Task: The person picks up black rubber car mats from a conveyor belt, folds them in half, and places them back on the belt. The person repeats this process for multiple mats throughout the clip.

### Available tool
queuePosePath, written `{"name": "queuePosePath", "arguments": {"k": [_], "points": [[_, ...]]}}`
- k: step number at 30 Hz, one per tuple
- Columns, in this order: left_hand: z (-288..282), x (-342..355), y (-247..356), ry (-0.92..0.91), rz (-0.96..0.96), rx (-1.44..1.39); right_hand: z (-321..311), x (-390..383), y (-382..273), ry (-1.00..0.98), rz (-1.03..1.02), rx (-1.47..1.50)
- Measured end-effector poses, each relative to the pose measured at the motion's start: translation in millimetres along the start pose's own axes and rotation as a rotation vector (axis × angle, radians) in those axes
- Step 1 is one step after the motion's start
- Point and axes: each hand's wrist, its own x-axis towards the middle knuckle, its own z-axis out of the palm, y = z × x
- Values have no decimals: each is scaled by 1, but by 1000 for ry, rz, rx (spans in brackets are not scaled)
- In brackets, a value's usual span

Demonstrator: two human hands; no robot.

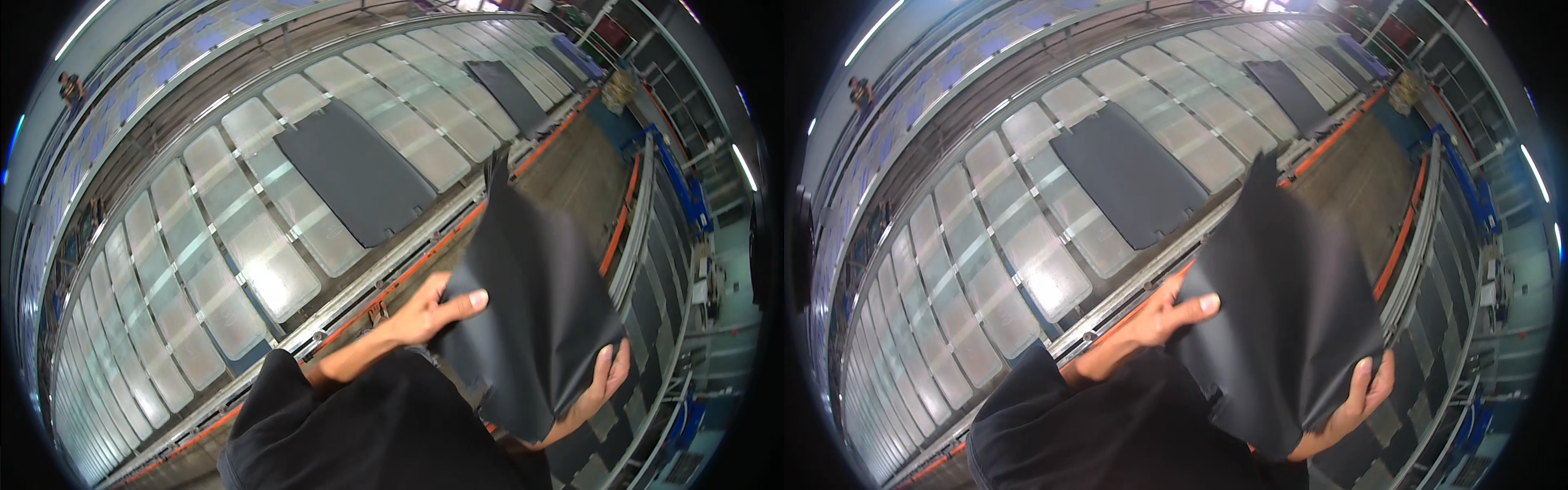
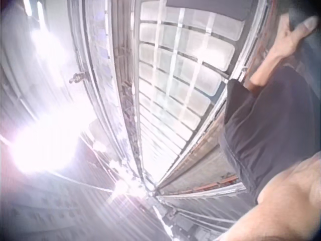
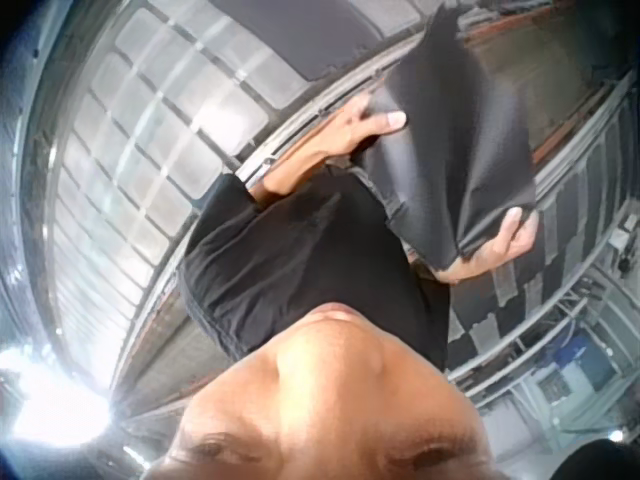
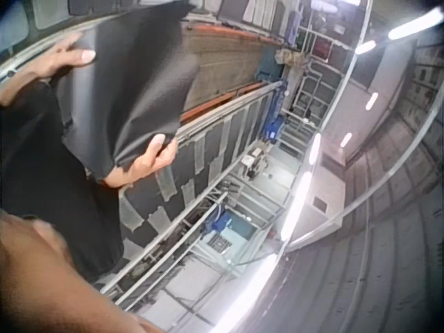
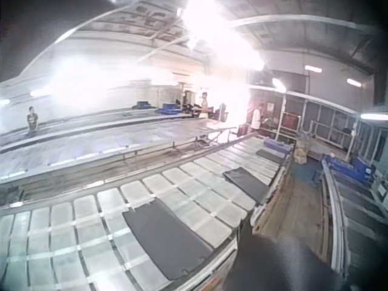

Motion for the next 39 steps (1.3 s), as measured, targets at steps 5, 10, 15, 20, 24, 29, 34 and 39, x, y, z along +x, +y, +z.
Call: {"name": "queuePosePath", "arguments": {"k": [5, 10, 15, 20, 24, 29, 34, 39], "points": [[-59, 63, 54, 234, 301, 91, 137, 89, -6, -130, -141, 37], [-120, 88, 76, 517, 432, 472, 269, 184, 89, -529, -189, 231], [-200, 102, 1, 864, 97, 362, 416, 192, 214, -1053, -286, -8], [-350, 95, -216, 1239, -307, 647, 497, 127, 420, -1245, -341, -196], [-346, 110, -253, 1476, -448, 591, 499, 147, 470, -1438, -54, -459], [-303, 112, -263, 1779, -641, 789, 474, 131, 444, -1397, -348, -572], [-290, 161, -235, 2088, -705, 647, 474, 125, 450, -1347, -388, -611], [-284, 165, -255, 2153, -625, 493, 472, 128, 461, -1356, -248, -622]]}}
